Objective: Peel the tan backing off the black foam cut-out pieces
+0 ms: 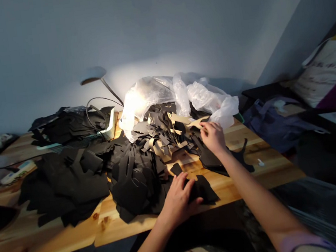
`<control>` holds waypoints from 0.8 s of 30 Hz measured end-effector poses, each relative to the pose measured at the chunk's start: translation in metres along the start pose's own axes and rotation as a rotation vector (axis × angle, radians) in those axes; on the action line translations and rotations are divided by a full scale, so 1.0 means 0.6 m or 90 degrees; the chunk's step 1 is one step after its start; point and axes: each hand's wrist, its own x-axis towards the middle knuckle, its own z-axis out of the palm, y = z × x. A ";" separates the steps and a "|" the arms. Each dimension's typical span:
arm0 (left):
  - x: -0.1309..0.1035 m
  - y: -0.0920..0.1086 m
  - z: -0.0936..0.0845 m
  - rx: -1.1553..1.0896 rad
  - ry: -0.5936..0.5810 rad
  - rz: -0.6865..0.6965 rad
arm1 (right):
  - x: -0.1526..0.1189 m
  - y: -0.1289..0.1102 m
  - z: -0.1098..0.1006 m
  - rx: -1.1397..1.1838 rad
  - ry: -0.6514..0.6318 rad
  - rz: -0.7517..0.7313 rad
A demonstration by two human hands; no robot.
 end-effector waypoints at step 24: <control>0.103 0.048 -0.037 -0.700 0.320 -0.363 | -0.250 -0.135 -0.089 0.695 -0.143 0.485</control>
